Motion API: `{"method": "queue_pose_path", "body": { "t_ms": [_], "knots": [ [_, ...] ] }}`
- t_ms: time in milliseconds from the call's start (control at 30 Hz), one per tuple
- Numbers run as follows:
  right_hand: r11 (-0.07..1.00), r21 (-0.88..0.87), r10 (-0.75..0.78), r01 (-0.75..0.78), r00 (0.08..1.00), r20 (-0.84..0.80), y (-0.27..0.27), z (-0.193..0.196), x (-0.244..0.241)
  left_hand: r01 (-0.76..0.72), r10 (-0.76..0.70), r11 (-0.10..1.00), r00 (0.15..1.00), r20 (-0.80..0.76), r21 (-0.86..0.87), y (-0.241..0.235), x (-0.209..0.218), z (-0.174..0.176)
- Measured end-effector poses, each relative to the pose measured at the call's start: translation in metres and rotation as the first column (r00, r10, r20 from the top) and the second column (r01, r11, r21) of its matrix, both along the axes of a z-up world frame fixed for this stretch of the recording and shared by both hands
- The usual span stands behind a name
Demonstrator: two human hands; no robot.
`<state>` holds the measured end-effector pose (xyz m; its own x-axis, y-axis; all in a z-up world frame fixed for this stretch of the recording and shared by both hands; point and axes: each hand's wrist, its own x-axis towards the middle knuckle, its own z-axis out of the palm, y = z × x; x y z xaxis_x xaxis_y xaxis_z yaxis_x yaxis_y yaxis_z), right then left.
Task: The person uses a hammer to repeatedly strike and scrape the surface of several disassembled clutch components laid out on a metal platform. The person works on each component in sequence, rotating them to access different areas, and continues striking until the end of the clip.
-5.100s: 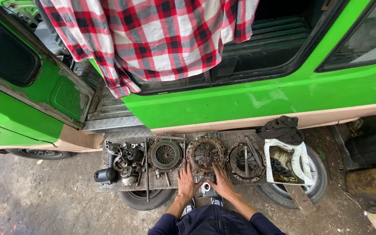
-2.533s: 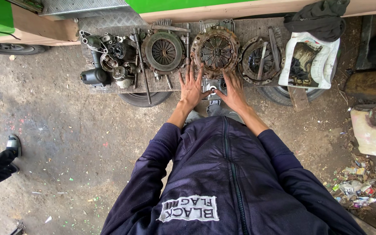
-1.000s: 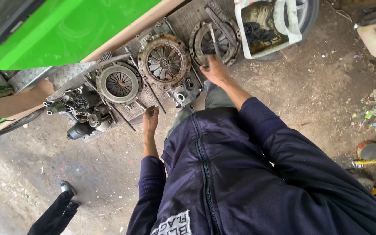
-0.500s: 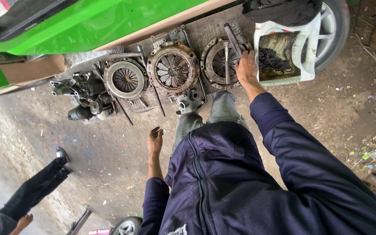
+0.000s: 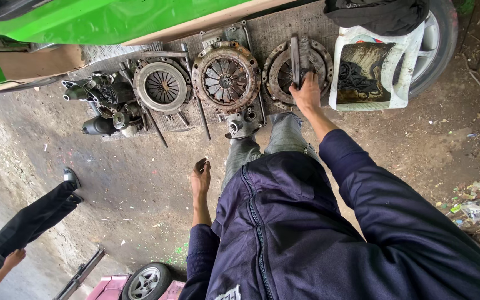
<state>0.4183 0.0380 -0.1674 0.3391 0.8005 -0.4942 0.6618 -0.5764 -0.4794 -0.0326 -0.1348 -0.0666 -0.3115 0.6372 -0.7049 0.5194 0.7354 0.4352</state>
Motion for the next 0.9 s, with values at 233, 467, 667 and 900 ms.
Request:
{"method": "queue_pose_path", "body": {
  "t_ms": [233, 467, 667, 900],
  "knots": [
    [1.000, 0.013, 0.019, -0.021, 0.996, 0.090, -0.004, -0.025, -0.003, -0.034, 0.033, 0.996, 0.999, 0.006, 0.088, -0.004, -0.007, 0.002],
    [1.000, -0.011, 0.002, 0.000, 0.988, 0.157, -0.004, -0.023, -0.009, -0.053, 0.054, 0.994, 0.998, -0.010, 0.096, -0.019, -0.012, -0.003],
    [0.991, -0.020, 0.134, -0.133, 0.975, 0.176, -0.005, -0.022, 0.000, 0.065, -0.070, 0.980, 0.997, 0.023, 0.186, 0.017, 0.016, 0.000],
    [0.974, -0.222, -0.036, -0.040, 0.944, -0.328, 0.006, 0.019, -0.017, 0.072, -0.111, 0.957, 0.986, 0.124, 0.282, 0.083, 0.054, 0.019]
  ]
}}
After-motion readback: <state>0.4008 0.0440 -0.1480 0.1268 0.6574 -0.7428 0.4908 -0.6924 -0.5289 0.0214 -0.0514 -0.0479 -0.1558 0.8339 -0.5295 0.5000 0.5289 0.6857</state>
